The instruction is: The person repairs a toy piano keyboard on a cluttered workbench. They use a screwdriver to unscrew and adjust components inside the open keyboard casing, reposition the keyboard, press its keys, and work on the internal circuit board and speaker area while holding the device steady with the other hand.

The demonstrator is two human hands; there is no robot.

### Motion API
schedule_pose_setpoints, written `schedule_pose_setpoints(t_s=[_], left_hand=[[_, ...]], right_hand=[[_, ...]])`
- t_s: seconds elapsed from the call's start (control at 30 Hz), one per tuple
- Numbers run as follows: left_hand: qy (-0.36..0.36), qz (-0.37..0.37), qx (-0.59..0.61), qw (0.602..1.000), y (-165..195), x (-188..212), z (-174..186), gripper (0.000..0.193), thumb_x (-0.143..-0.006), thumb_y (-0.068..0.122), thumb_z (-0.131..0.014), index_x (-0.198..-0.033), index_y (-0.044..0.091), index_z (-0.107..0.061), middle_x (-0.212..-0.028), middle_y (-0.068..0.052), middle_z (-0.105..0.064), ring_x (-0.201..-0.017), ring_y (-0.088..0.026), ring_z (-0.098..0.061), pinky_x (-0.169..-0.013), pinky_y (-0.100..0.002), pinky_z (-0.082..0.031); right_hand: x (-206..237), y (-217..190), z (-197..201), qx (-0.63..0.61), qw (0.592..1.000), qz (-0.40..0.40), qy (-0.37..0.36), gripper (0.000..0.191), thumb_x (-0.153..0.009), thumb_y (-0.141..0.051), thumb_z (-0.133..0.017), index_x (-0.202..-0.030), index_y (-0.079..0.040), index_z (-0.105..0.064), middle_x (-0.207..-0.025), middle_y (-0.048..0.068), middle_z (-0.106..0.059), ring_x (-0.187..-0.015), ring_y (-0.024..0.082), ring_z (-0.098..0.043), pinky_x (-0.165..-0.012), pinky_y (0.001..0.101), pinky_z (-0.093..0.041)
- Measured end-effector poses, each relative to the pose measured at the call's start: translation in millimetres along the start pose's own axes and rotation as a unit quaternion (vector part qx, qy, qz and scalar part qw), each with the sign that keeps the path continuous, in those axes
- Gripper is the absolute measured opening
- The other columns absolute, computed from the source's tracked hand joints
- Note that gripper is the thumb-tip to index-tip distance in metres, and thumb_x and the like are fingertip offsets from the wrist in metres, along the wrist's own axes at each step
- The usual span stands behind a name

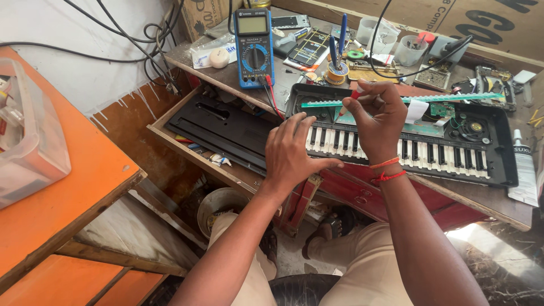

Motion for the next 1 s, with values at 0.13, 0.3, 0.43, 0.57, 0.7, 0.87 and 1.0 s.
schedule_pose_setpoints(t_s=[0.13,0.3,0.43,0.57,0.7,0.87,1.0], left_hand=[[0.01,-0.001,0.005,1.0,4,-3,3,0.111,-0.053,0.079,-0.082,-0.132,0.005,-0.058,-0.132,-0.013,-0.063,-0.124,-0.031,-0.062,-0.102,-0.049,-0.046],[0.008,0.007,-0.008,1.0,4,-1,-2,0.116,-0.051,0.082,-0.081,-0.135,0.005,-0.055,-0.136,-0.013,-0.06,-0.127,-0.031,-0.059,-0.103,-0.051,-0.046],[0.019,0.007,-0.018,1.0,-2,6,-6,0.121,-0.053,0.083,-0.08,-0.141,0.006,-0.05,-0.144,-0.019,-0.05,-0.137,-0.038,-0.049,-0.111,-0.053,-0.044],[0.053,0.031,0.047,0.997,-19,22,-1,0.125,-0.057,0.076,-0.084,-0.149,0.005,-0.038,-0.153,-0.027,-0.037,-0.145,-0.042,-0.04,-0.119,-0.054,-0.04],[0.067,0.079,0.13,0.986,-32,36,-8,0.13,-0.06,0.065,-0.09,-0.155,0.0,-0.028,-0.16,-0.031,-0.034,-0.151,-0.044,-0.037,-0.124,-0.053,-0.038],[0.087,0.118,0.258,0.955,-44,42,-18,0.131,-0.066,0.06,-0.09,-0.16,-0.002,-0.023,-0.161,-0.03,-0.041,-0.152,-0.041,-0.045,-0.126,-0.046,-0.041],[0.05,0.149,0.268,0.95,-51,44,-25,0.126,-0.067,0.06,-0.088,-0.159,-0.001,-0.029,-0.151,-0.028,-0.054,-0.14,-0.038,-0.059,-0.117,-0.043,-0.05]], right_hand=[[-4,8,1,-0.013,1.0,0.0,-0.009,0.032,-0.099,0.008,-0.076,-0.124,0.001,-0.057,-0.106,0.011,-0.071,-0.095,0.016,-0.074,-0.083,0.027,-0.061],[-6,14,-3,-0.136,0.989,-0.002,-0.065,0.03,-0.103,0.011,-0.065,-0.128,0.0,-0.053,-0.113,0.016,-0.07,-0.103,0.02,-0.073,-0.097,0.0342,-0.064],[-1,15,0,-0.159,0.985,-0.002,-0.064,0.029,-0.104,0.007,-0.066,-0.129,-0.001,-0.052,-0.114,0.015,-0.071,-0.107,0.021,-0.074,-0.095,0.0337,-0.063],[3,9,10,-0.034,0.998,0.042,-0.013,0.037,-0.1,0.003,-0.078,-0.126,0.0,-0.052,-0.114,0.01,-0.066,-0.11,0.018,-0.07,-0.093,0.0305,-0.061],[5,10,21,0.009,0.998,0.036,0.052,0.033,-0.099,0.001,-0.083,-0.121,0.0,-0.058,-0.108,0.007,-0.065,-0.1,0.015,-0.071,-0.089,0.0278,-0.061],[10,6,24,-0.007,0.996,0.034,0.077,0.031,-0.098,0.003,-0.082,-0.122,0.002,-0.061,-0.115,0.006,-0.064,-0.104,0.016,-0.073,-0.092,0.0296,-0.065],[12,2,21,0.007,0.997,0.025,0.069,0.03,-0.102,0.004,-0.081,-0.124,0.003,-0.06,-0.115,0.008,-0.069,-0.107,0.018,-0.073,-0.095,0.0304,-0.064]])
Point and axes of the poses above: each hand's wrist, its own x-axis away from the middle knuckle, its own z-axis out of the back of the hand, y = z × x, the point moved 9 cm from there along -x, towards the middle knuckle
